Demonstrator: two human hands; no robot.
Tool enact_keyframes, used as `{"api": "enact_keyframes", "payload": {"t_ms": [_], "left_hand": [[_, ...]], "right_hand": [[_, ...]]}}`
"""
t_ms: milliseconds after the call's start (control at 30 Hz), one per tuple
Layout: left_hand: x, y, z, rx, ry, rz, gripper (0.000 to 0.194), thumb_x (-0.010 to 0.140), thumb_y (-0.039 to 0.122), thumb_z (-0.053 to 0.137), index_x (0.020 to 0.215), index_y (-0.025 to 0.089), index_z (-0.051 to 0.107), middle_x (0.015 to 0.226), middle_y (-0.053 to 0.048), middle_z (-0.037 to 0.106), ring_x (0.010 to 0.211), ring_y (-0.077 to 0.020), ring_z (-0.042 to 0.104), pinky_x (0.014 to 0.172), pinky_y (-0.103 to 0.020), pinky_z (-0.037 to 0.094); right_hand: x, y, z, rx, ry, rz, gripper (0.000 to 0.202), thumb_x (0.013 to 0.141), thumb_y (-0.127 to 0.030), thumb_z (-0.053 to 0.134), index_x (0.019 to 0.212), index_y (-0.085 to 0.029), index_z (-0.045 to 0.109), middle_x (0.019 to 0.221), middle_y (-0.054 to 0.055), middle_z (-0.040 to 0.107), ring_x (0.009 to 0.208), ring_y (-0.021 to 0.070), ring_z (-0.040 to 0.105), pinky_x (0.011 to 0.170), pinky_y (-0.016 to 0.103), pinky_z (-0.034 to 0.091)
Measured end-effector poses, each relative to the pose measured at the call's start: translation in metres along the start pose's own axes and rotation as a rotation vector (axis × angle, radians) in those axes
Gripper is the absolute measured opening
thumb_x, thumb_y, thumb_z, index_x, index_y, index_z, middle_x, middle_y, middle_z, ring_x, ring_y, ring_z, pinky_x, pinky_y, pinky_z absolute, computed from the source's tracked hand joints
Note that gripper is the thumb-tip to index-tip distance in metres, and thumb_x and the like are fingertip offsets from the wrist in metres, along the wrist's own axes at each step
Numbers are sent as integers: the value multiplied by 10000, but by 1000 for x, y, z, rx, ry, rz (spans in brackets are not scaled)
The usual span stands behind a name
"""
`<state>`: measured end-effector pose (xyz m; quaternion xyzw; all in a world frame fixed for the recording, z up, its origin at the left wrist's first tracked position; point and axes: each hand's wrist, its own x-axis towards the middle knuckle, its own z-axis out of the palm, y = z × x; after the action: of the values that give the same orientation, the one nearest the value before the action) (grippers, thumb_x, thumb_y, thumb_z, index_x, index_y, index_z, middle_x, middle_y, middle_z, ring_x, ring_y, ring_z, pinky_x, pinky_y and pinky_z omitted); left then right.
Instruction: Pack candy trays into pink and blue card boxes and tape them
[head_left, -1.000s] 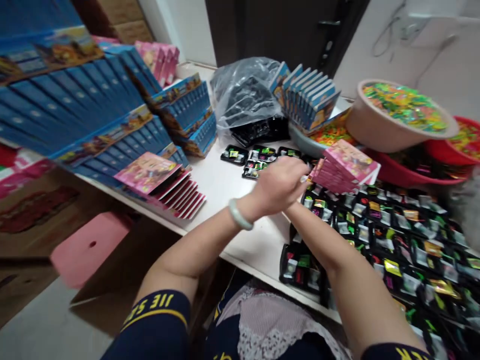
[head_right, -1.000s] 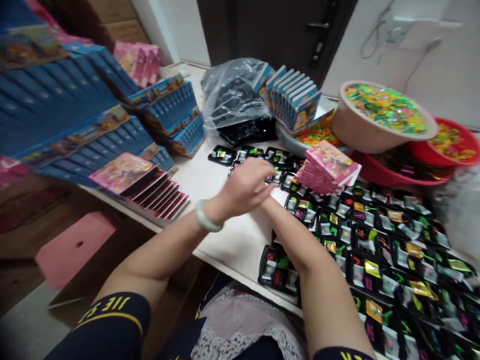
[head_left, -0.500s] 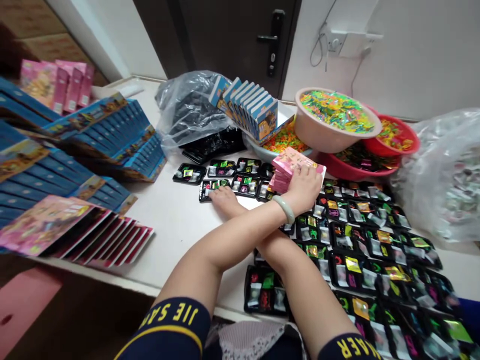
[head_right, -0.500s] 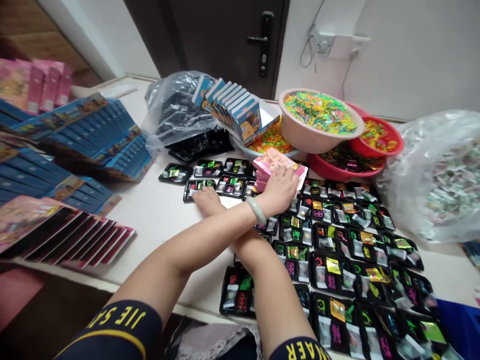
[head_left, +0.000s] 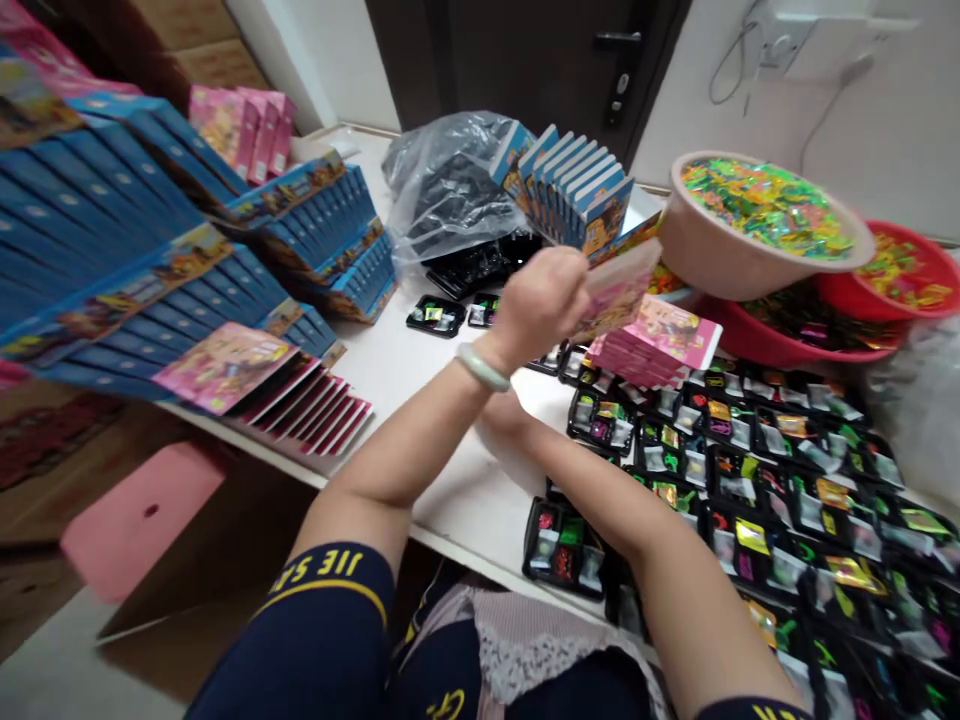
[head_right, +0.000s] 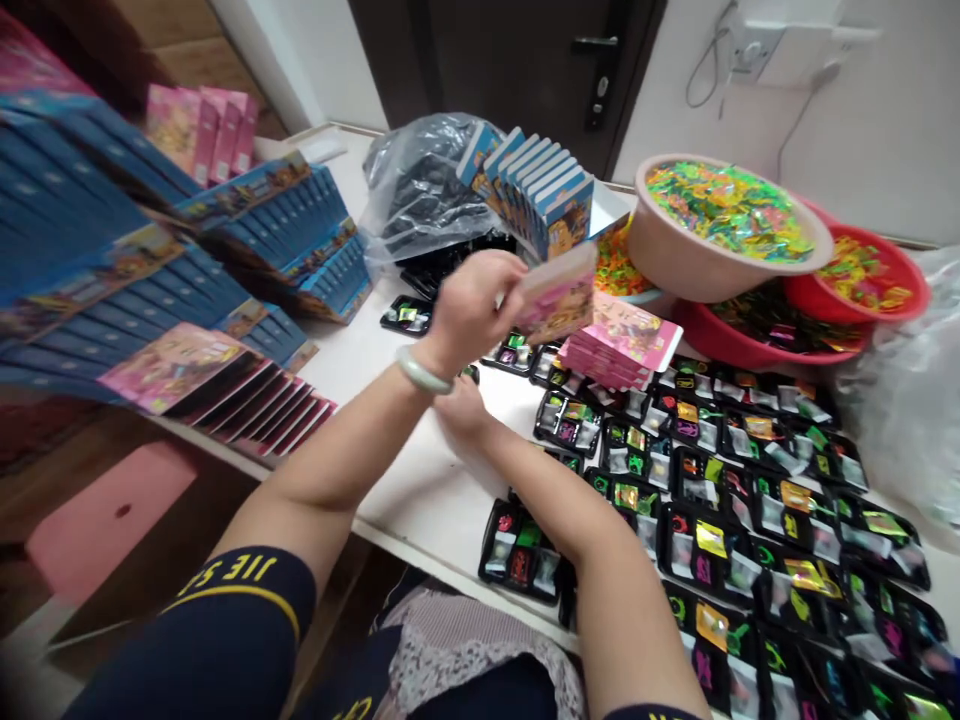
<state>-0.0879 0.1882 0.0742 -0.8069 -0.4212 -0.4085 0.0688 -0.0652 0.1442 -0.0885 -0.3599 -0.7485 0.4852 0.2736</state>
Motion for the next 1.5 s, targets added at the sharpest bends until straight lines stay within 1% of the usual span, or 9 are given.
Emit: {"api": "enact_keyframes", "payload": {"t_ms": [133,233,333,500,633,867,1000,1133,1500], "left_hand": [[-82,-28,-97,149,126,-127,74,870,162,500,918,196,545,959,-59,666,935,-187,632,860,-361,509],[-161,-19,-142,267,20,-117,121,818,126,548,909,205,547,956,-60,688,917,-195,654,819,-354,538],[-227,4,-157,255,-193,-76,139,817,97,542,907,203,554,999,-82,696,922,-202,658,792,-345,560],[-286,35,-136,198,-428,-137,134,838,70,496,900,171,558,1021,-111,684,955,-218,639,833,-367,567],[-303,42,-112,197,-553,-228,128,827,61,483,873,150,561,1017,-125,662,952,-241,623,843,-402,559],[-311,37,-93,248,-515,-514,232,826,217,604,1040,153,542,1185,-157,585,1100,-298,565,971,-518,497],[-309,34,-89,288,-511,-597,271,805,262,669,1017,153,540,1148,-148,574,1089,-309,552,945,-508,510],[-305,31,-90,291,-523,-594,147,830,151,579,976,151,558,1105,-131,581,1042,-274,565,924,-476,529],[-306,26,-92,235,-476,-513,114,857,121,498,932,120,584,1099,-155,616,1005,-254,590,884,-441,555]], "right_hand": [[-22,-3,2,-237,-172,-67,153,898,-193,589,1014,-151,681,1067,119,686,1076,264,600,997,474,428],[-28,1,-14,-437,-235,-208,315,878,-195,577,1183,-145,639,1223,167,640,1187,298,535,1041,476,376],[-23,5,-29,-659,-298,-378,516,842,-327,647,1333,-196,556,1424,151,504,1346,349,378,1091,520,317],[-6,2,-23,-799,-446,-337,572,797,-439,691,1334,-282,570,1535,109,372,1425,435,216,1099,627,239],[-3,-1,-10,-822,-491,-315,541,846,-421,638,1370,-326,542,1557,102,335,1425,422,233,1098,633,225],[-12,1,0,-844,-431,-275,618,902,-409,532,1484,-251,392,1563,153,296,1417,423,245,1091,614,255],[-17,-1,-1,-836,-321,-289,502,852,-366,591,1316,-177,563,1474,165,415,1420,387,244,1134,580,201],[-18,-7,4,-845,-302,-322,309,888,-372,566,1133,-221,678,1428,128,489,1390,350,308,1140,572,165],[0,-10,30,-851,-345,-318,380,985,-245,368,1272,-247,617,1365,64,598,1353,312,388,1140,569,139]]}}
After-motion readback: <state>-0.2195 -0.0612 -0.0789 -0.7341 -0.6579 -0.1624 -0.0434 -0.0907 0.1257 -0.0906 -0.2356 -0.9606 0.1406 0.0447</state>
